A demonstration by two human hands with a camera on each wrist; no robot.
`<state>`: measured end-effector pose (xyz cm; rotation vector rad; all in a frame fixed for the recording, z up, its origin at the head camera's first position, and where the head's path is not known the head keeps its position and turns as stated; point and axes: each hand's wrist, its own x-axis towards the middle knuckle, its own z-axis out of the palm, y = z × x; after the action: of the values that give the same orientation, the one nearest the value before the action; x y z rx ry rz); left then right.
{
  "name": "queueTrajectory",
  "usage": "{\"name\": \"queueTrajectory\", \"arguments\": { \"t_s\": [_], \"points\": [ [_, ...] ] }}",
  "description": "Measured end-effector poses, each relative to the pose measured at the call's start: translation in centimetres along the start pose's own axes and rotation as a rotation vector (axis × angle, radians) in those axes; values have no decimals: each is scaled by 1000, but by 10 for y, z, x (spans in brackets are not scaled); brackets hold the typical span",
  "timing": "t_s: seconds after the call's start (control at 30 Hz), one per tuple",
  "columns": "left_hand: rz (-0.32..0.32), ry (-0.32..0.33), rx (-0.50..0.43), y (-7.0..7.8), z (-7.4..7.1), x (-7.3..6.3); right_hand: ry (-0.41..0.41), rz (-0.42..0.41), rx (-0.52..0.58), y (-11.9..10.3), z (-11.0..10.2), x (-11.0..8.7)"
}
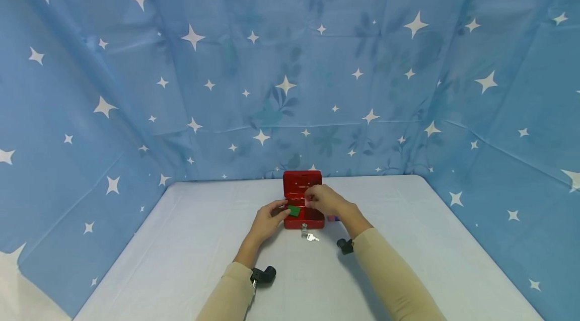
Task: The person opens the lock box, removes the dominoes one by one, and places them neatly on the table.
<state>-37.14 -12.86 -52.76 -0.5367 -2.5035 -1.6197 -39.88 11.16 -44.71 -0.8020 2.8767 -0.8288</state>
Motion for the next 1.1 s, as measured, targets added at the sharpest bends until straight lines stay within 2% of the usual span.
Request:
{"name": "queueTrajectory", "arguments": {
  "t_s": [0.2, 0.6, 0.87, 1.1],
  "points": [
    [-1, 1, 4, 1, 0, -1, 28, 21, 36, 2, 1, -3],
    [-13, -5, 6, -1, 0, -1, 24, -38, 5, 5, 8, -11],
    [-9, -1, 5, -1, 1, 0, 65, -50, 31, 9, 14, -17],
    [-9, 0, -2, 2, 1, -2, 87, -26, 80, 9, 17, -23]
  ]
}}
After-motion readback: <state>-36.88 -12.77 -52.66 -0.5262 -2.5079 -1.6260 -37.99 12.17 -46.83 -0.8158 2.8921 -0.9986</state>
